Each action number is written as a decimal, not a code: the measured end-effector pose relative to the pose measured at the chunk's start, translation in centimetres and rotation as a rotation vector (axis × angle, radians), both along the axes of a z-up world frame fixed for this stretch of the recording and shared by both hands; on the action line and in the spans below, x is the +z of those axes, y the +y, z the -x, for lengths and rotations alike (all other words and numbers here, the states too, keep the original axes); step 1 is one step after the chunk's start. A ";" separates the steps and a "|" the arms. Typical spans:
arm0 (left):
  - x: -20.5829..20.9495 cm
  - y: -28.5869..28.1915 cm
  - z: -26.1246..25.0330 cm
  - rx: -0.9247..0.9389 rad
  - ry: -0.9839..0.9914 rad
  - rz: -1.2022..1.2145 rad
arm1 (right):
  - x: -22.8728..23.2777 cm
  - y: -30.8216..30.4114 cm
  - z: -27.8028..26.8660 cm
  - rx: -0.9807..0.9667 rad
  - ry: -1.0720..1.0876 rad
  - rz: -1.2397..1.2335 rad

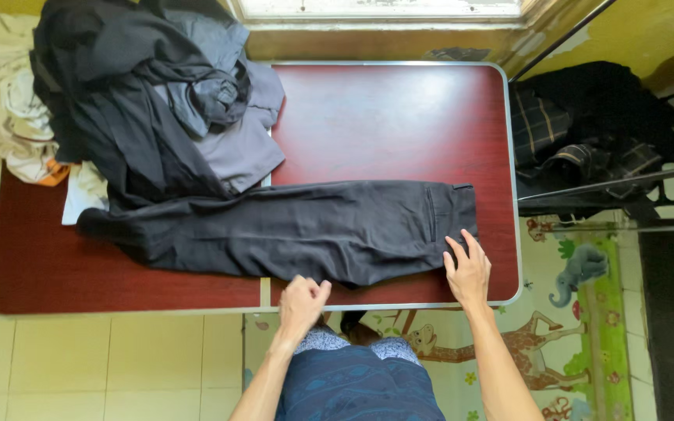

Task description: The person folds a pair of black pants by aligning the legs and smoothing the fabric on a table before completing several folds.

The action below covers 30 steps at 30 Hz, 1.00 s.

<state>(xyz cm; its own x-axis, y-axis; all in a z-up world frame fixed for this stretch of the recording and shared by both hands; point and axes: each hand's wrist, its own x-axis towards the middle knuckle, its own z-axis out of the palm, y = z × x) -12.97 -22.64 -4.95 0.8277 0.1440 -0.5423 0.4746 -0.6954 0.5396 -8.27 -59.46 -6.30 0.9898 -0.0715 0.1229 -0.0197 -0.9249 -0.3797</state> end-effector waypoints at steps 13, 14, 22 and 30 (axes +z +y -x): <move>-8.4 -10.0 -0.8 0.804 -0.479 0.588 | -3.7 -1.9 -1.5 0.076 0.096 0.143; -9.1 -10.5 -1.1 0.961 -0.469 0.711 | -3.7 -2.0 -1.6 0.078 0.100 0.130; -5.8 -9.0 -0.7 0.774 -0.215 0.407 | -3.6 -1.9 -1.4 0.090 0.082 0.127; -7.0 -8.0 0.3 0.413 -0.523 0.076 | -3.6 -1.8 -1.4 0.081 0.095 0.129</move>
<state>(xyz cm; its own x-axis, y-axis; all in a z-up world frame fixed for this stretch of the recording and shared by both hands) -13.27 -30.66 -11.98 0.8695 0.4825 -0.1057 0.3559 -0.4636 0.8114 -6.86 -61.22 -9.94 0.9993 0.0194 0.0320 0.0270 -0.9658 -0.2577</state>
